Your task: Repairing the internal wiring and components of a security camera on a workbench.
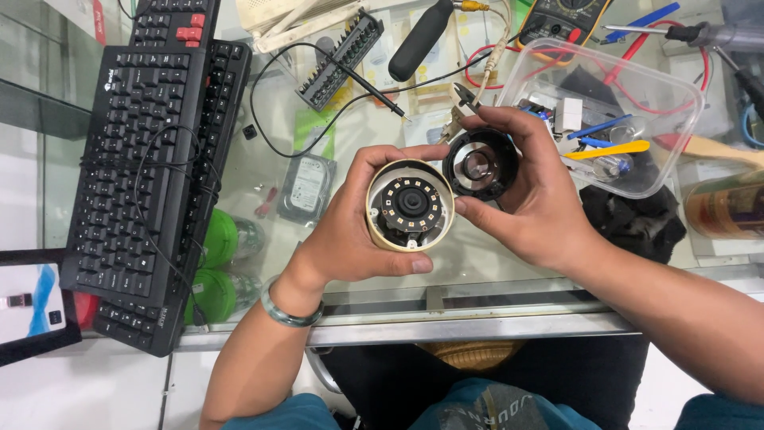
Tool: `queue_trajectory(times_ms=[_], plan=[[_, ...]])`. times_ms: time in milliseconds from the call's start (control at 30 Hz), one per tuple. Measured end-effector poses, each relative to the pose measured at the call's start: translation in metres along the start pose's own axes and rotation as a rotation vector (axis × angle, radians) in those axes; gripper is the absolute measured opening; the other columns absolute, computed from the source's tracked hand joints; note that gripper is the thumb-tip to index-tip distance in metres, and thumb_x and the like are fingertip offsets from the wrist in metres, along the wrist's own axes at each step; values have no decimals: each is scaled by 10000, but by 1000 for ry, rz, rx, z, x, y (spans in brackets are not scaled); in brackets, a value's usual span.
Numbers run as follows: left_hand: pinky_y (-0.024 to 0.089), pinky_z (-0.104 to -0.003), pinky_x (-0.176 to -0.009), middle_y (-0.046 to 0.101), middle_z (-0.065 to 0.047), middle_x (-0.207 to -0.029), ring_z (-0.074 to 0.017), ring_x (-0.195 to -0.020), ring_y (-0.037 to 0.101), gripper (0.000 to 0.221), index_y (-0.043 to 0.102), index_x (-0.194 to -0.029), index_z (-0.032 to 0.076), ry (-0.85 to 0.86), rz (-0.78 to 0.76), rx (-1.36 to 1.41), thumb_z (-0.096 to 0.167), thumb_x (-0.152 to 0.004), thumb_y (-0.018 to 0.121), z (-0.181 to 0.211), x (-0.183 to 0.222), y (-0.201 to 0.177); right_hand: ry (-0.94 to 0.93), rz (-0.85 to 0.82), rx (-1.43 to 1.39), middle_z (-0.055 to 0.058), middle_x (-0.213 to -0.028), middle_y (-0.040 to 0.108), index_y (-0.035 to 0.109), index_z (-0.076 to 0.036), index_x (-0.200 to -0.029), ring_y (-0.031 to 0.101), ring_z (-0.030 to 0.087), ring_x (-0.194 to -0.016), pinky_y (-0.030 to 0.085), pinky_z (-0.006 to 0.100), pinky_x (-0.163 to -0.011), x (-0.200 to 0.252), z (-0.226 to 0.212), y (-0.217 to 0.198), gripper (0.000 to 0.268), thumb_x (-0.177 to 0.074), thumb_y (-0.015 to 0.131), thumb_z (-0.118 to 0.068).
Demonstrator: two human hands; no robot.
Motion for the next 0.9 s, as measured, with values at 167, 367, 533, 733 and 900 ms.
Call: queue_trajectory(times_ms=[167, 367, 533, 733, 900], plan=[[494, -419, -1161, 412, -280, -1588, -303, -1337, 602, 779, 307, -1396, 175, 6, -3, -6, 242, -847, 856, 1, 0, 0, 12, -7, -26, 188, -1462, 473, 342, -42, -1473, 502, 243, -1363, 444, 337, -1151, 0, 2, 0, 727, -882, 751, -151], [461, -426, -1196, 388, -291, -1598, -333, -1437, 518, 775, 308, -1382, 156, -11, -1, -28, 262, -839, 851, 3, -1, 1, -12, -4, 1, 184, -1447, 483, 347, -34, -1466, 507, 258, -1370, 445, 354, -1174, 0, 0, 0, 704, -897, 742, -159], [438, -438, -1221, 376, -297, -1605, -348, -1470, 488, 774, 314, -1379, 155, -11, 1, -37, 283, -836, 849, 3, -2, 1, 2, 6, -24, 188, -1460, 471, 352, -31, -1462, 503, 261, -1380, 439, 354, -1182, 1, 2, 0, 731, -875, 759, -180], [428, -436, -1225, 380, -294, -1609, -338, -1471, 483, 775, 311, -1385, 149, -12, 0, -12, 288, -842, 846, -1, -1, 0, 17, 18, 31, 175, -1457, 480, 369, -30, -1451, 511, 262, -1368, 436, 360, -1184, 1, 3, -1, 801, -815, 808, -237], [452, -425, -1225, 388, -291, -1608, -348, -1477, 493, 757, 322, -1401, 173, 22, 11, -9, 250, -862, 848, -3, -1, -5, -37, 23, 196, 195, -1437, 523, 383, -12, -1447, 557, 291, -1354, 453, 366, -1166, -1, -4, -1, 735, -860, 811, -125]])
Point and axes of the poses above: each hand's wrist, its own x-axis away from the middle knuckle, its own y-axis out of the palm, z = x × y, the point moved 3 cm from there along -x, towards the middle knuckle
